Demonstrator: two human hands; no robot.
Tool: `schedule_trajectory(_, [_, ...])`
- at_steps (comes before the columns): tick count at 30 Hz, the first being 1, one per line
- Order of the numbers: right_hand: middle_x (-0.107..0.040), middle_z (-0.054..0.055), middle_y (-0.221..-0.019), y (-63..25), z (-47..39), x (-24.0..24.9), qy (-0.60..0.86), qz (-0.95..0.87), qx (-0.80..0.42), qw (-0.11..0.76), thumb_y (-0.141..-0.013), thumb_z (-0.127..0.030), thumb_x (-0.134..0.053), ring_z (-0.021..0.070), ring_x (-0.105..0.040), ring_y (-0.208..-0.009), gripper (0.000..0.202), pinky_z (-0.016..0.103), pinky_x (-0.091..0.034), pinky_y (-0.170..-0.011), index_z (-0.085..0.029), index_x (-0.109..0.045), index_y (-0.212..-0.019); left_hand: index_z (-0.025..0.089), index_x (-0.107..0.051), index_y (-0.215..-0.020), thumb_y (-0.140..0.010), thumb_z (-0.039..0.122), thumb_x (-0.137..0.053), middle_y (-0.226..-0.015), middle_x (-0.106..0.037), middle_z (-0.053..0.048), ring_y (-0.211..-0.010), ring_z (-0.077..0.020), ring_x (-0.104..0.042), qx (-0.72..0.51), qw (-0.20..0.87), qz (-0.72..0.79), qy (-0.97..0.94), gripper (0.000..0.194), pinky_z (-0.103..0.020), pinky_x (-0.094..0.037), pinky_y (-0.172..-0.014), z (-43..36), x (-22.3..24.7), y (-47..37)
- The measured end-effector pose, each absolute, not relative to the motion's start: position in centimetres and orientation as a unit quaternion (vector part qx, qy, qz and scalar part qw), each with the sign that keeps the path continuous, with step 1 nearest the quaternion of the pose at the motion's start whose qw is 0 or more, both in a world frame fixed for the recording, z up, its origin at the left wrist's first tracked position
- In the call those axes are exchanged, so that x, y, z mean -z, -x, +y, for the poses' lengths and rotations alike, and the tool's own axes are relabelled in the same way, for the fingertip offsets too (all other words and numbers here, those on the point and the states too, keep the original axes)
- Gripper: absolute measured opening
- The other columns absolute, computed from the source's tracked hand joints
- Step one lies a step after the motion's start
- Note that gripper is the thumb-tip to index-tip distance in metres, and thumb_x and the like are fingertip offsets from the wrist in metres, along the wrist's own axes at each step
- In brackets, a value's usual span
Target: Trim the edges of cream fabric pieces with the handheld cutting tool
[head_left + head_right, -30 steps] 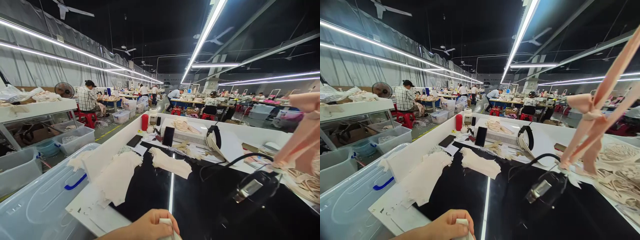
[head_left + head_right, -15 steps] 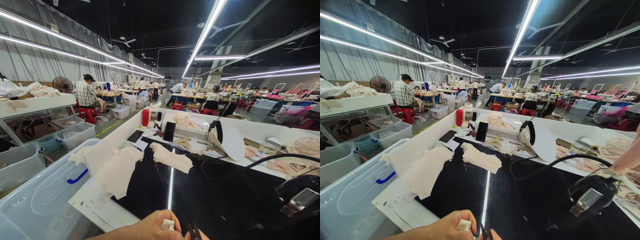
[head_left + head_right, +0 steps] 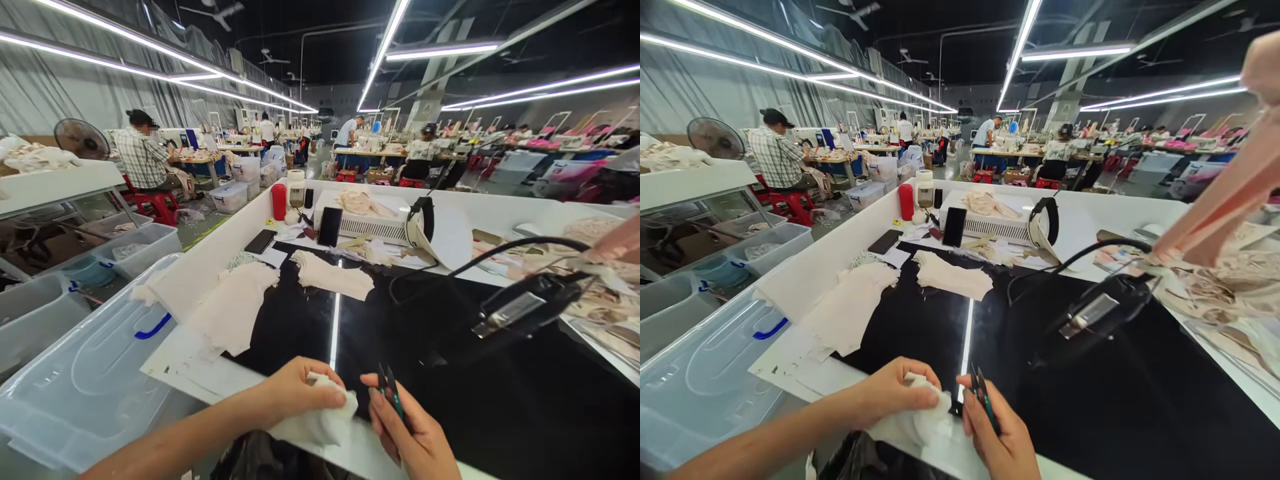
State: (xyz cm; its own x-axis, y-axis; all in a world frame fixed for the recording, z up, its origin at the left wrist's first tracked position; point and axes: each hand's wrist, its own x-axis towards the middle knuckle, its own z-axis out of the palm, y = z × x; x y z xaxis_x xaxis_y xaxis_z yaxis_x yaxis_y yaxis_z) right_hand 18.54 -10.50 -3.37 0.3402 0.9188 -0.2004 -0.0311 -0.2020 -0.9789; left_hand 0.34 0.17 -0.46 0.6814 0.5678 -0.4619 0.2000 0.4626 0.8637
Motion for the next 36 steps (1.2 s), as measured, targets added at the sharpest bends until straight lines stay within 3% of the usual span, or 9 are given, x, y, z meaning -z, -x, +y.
schedule_trajectory(2, [-0.048, -0.005, -0.062, -19.2, -11.0, 3.1, 0.645, -0.362, -0.443, 0.506, -0.082, -0.074, -0.065, 0.0082, -0.038, -0.050, 0.063, 0.020, -0.033, -0.046, -0.023, -0.071, -0.119, 0.012, -0.073, -0.090, -0.057, 0.058, -0.091, -0.071, -0.062, 0.001, -0.063, -0.0097, -0.050, -0.117, 0.762, 0.385, -0.508, 0.059, -0.023, -0.038, -0.060, 0.4, 0.3, -0.1])
schedule_trajectory(4, [-0.054, -0.003, -0.065, -19.8, -11.5, 3.1, 0.662, -0.385, -0.436, 0.474, -0.088, -0.074, -0.055, 0.0117, -0.049, -0.055, 0.063, 0.021, -0.043, -0.050, -0.026, -0.069, -0.127, 0.012, -0.074, -0.091, -0.059, 0.058, -0.090, -0.071, -0.062, 0.001, -0.063, -0.0098, -0.050, -0.112, 0.757, 0.390, -0.513, 0.058, -0.023, -0.038, -0.060, 0.6, 0.3, 0.1])
schedule_trajectory(7, [-0.074, 0.005, -0.095, -20.3, -12.0, 3.5, 0.678, -0.419, -0.422, 0.432, -0.095, -0.073, -0.043, 0.0217, -0.071, -0.090, 0.063, 0.029, -0.059, -0.076, -0.029, -0.070, -0.131, 0.012, -0.075, -0.093, -0.061, 0.056, -0.090, -0.072, -0.062, 0.000, -0.064, -0.0100, -0.049, -0.108, 0.749, 0.388, -0.526, 0.056, -0.023, -0.037, -0.061, 0.9, 0.4, 0.4])
schedule_trajectory(9, [-0.074, 0.007, -0.122, -20.5, -12.1, 3.6, 0.679, -0.446, -0.409, 0.417, -0.095, -0.071, -0.044, 0.0255, -0.068, -0.118, 0.060, 0.034, -0.056, -0.100, -0.030, -0.072, -0.128, 0.012, -0.077, -0.094, -0.063, 0.055, -0.089, -0.072, -0.062, 0.000, -0.065, -0.0102, -0.049, -0.105, 0.740, 0.388, -0.540, 0.054, -0.023, -0.036, -0.062, 1.0, 0.6, 0.5])
schedule_trajectory(12, [-0.068, 0.006, -0.139, -20.7, -12.2, 3.5, 0.676, -0.489, -0.394, 0.385, -0.095, -0.069, -0.047, 0.0262, -0.061, -0.131, 0.057, 0.037, -0.046, -0.115, -0.030, -0.073, -0.128, 0.013, -0.079, -0.095, -0.065, 0.054, -0.089, -0.070, -0.061, 0.001, -0.065, -0.0102, -0.048, -0.100, 0.723, 0.388, -0.562, 0.052, -0.023, -0.034, -0.062, 1.2, 0.8, 0.5])
schedule_trajectory(18, [-0.071, 0.006, -0.134, -20.5, -12.3, 3.4, 0.673, -0.519, -0.375, 0.369, -0.095, -0.070, -0.047, 0.0262, -0.064, -0.128, 0.058, 0.033, -0.050, -0.110, -0.029, -0.074, -0.126, 0.013, -0.080, -0.091, -0.066, 0.049, -0.088, -0.069, -0.061, 0.001, -0.065, -0.0103, -0.046, -0.100, 0.709, 0.382, -0.585, 0.045, -0.024, -0.032, -0.063, 1.3, 0.6, 0.5])
schedule_trajectory(25, [-0.072, 0.007, -0.131, -19.9, -12.2, 3.9, 0.664, -0.531, -0.376, 0.368, -0.096, -0.067, -0.048, 0.0265, -0.066, -0.125, 0.056, 0.034, -0.052, -0.109, -0.028, -0.075, -0.125, 0.014, -0.082, -0.092, -0.074, 0.041, -0.083, -0.082, -0.069, -0.003, -0.075, -0.0129, -0.053, -0.098, 0.683, 0.350, -0.633, 0.032, -0.024, -0.037, -0.069, 1.3, -0.1, 0.6])
schedule_trajectory(36, [-0.075, 0.006, -0.122, -20.0, -12.1, 4.2, 0.656, -0.543, -0.384, 0.357, -0.097, -0.065, -0.047, 0.0265, -0.067, -0.122, 0.052, 0.033, -0.052, -0.106, -0.030, -0.077, -0.122, 0.013, -0.082, -0.090, -0.073, 0.038, -0.079, -0.078, -0.069, -0.003, -0.073, -0.0141, -0.054, -0.075, 0.651, 0.368, -0.660, 0.030, -0.024, -0.037, -0.067, 1.3, -1.0, 0.2])
